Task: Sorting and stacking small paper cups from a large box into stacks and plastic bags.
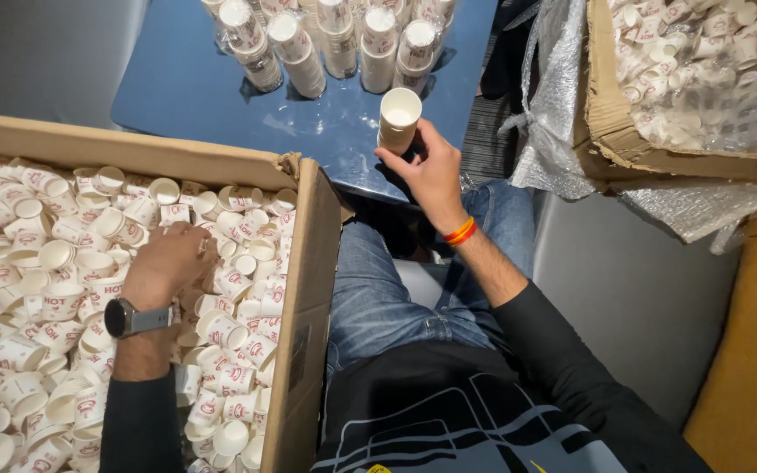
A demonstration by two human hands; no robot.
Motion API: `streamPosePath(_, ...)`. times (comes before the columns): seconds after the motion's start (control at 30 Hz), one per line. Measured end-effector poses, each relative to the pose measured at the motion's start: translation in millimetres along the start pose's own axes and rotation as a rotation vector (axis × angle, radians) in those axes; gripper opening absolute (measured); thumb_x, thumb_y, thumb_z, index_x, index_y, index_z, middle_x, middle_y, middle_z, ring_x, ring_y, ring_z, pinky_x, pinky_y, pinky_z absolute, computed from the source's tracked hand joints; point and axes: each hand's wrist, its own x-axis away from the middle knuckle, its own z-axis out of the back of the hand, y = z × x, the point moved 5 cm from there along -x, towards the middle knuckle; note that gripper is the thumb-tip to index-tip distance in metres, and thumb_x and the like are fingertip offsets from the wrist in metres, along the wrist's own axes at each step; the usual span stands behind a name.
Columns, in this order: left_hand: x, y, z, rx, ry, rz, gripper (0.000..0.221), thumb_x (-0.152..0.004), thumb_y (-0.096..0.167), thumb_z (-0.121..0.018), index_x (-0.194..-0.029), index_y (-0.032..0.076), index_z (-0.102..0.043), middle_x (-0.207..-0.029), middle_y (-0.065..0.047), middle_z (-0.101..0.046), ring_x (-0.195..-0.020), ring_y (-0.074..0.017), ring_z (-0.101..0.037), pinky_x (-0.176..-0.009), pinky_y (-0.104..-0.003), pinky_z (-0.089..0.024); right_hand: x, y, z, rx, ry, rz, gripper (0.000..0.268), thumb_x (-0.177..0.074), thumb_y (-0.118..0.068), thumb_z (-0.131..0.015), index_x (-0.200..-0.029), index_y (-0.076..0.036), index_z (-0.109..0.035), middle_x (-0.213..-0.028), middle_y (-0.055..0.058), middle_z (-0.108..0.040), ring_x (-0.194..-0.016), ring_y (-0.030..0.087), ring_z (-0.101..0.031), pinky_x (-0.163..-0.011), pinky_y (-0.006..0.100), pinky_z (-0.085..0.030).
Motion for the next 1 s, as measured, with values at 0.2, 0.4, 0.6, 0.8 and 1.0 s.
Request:
streamPosePath(0.2,73,128,147,-0.043,0.442,-0.202,0.040,-0.092,0.028,-0.068,-0.122,0.002,-0.067,-0.135,-0.022,-0.059,-0.128,-0.0416,-0.053,-0.101,-0.051,-0.047,41,-18,47,-0.238,0.047,0.220,0.078,-0.078,-0.019,-0.091,-0.141,-0.003,-0.050,-0.146,0.013,-0.053,-0.125,0.019,-0.062,-0.080,0.024,-0.060)
streamPosePath(0.4,106,233,196,0.257,0.564,-0.559,0.034,-0.089,0.023,-0.072,-0.117,0.003,-0.067,-0.126,-0.018,-0.062,-0.125,-0.0374,-0.056,-0.099,-0.048,-0.049,130,81,162,0.647,-0.022,0.154,0.042,-0.088,-0.024,-0.082,-0.124,-0.009,-0.066,-0.129,0.015,-0.067,-0.117,0.034,-0.066,-0.097,0.045,-0.056)
streamPosePath(0.6,85,320,146,0.236,0.379,-0.862,0.027,-0.085,0.022,-0.076,-0.106,0.006,-0.068,-0.111,-0.013,-0.063,-0.111,-0.0339,-0.060,-0.088,-0.045,-0.050,326,394,273,0.892,-1.190,-0.870,0.040,-0.068,-0.039,-0.090,-0.099,-0.015,-0.084,-0.100,0.008,-0.082,-0.099,0.024,-0.077,-0.091,0.038,-0.058)
streamPosePath(0.8,41,309,27,-0.084,-0.009,-0.968,0.031,-0.080,0.029,-0.077,-0.103,0.008,-0.073,-0.103,-0.014,-0.068,-0.099,-0.0345,-0.066,-0.085,-0.047,-0.053,333,409,238,0.724,-1.155,-0.844,0.037,-0.078,-0.040,-0.085,-0.075,-0.003,-0.081,-0.080,0.013,-0.081,-0.074,0.024,-0.073,-0.074,0.038,-0.058)
streamPosePath(1.0,36,293,21,-0.157,-0.162,-0.772,0.036,-0.086,0.039,-0.074,-0.103,0.007,-0.074,-0.105,-0.017,-0.071,-0.101,-0.0367,-0.069,-0.085,-0.048,-0.056,493,456,167,0.558,-1.449,-0.981,0.029,-0.082,-0.034,-0.077,-0.101,-0.012,-0.078,-0.095,0.007,-0.076,-0.086,0.019,-0.071,-0.080,0.037,-0.057)
